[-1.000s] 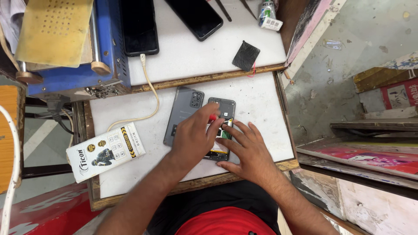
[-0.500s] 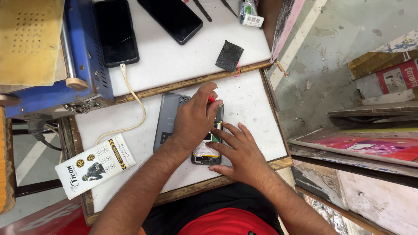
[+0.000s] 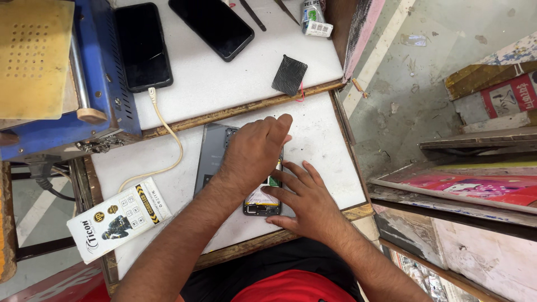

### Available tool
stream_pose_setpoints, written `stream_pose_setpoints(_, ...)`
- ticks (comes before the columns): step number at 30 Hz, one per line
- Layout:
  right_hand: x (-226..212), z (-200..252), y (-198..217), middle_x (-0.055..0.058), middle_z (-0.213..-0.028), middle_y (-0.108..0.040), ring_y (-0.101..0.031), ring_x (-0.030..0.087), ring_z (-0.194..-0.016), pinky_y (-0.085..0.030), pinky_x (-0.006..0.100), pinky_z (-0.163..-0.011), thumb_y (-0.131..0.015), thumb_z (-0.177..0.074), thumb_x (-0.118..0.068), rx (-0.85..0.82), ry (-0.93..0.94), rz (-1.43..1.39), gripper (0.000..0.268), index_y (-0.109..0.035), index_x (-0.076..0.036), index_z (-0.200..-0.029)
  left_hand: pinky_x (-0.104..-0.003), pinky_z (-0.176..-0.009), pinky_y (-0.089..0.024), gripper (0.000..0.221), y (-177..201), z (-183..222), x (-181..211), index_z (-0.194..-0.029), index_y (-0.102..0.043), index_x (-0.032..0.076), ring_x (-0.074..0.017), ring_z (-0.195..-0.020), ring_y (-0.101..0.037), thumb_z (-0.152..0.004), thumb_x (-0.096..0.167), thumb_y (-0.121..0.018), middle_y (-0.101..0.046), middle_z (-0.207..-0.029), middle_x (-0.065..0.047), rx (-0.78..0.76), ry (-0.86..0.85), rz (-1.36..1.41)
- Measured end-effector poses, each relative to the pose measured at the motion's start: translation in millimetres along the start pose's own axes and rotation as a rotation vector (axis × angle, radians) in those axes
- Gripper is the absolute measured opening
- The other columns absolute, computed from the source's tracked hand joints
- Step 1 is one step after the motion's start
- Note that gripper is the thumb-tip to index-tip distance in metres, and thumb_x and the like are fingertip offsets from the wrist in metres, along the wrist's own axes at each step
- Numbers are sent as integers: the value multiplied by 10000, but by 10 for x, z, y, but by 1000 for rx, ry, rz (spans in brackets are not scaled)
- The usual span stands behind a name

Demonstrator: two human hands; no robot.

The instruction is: The person uses a red-handled screwdriver to remove screws from a disassembled smartphone on a workbench. They then use a rubber band to hold the phone's back cover in place while continuing to manipulate the device.

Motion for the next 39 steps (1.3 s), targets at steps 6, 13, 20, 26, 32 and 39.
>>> stream_pose_setpoints(6,12,8,29,123,-1414,-550,-411,350,-1431,-259,623,-1195,-835,-762,-516,18,1,-19,640,-675,-206,-1299,-379,-613,-607,528,-33,-52,95,-1340,-519,98,-280,-805,-730,-847,58,-704,-684,-1015,-112,-92,15,57)
stream_pose_setpoints(13,-28,-18,70,112,-1415,-563,-422,361,-1419,-277,624,-1175,-852,-746,-496,39,25,-7,616,-693,-216,-1271,-384,-627,-606,423,90,-139,70,-1348,-502,100,-283,-832,-736,-957,83,-661,-690,-1008,-114,-41,89,96)
stream_pose_setpoints(20,-46,9,43,118,-1417,-558,-418,363,-1416,-279,624,-1170,-853,-741,-496,42,24,2,608,-708,-202,-1253,-339,-626,-609,420,65,-146,86,-1334,-502,91,-270,-904,-745,-940,160,-631,-700,-1133,-152,37,62,-61)
stream_pose_setpoints(26,-31,16,24,129,-1408,-552,-412,364,-1414,-270,630,-1167,-855,-735,-501,22,6,2,605,-714,-200,-1241,-365,-657,-609,399,-124,-105,87,-1345,-494,120,-240,-867,-745,-1005,268,-641,-698,-1002,-91,-209,114,-94)
stream_pose_setpoints(32,-59,0,66,105,-1425,-553,-406,357,-1426,-268,628,-1171,-856,-743,-492,33,16,-13,584,-719,-211,-1237,-410,-653,-612,501,-3,-95,28,-1375,-494,118,-308,-839,-732,-900,100,-652,-699,-1094,-154,-40,3,110)
stream_pose_setpoints(39,-58,-12,52,99,-1419,-549,-395,350,-1420,-262,635,-1157,-871,-718,-479,-12,-12,-10,598,-723,-210,-1232,-410,-676,-608,421,58,-90,28,-1357,-510,114,-301,-930,-728,-988,220,-682,-676,-1114,-148,-2,86,-10)
Point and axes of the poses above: each hand's wrist, its own z-axis away from the middle knuckle, its own y-axis out of the back of the hand, x = y × z, the point moved 8 cm from there along -z, towards the middle knuckle
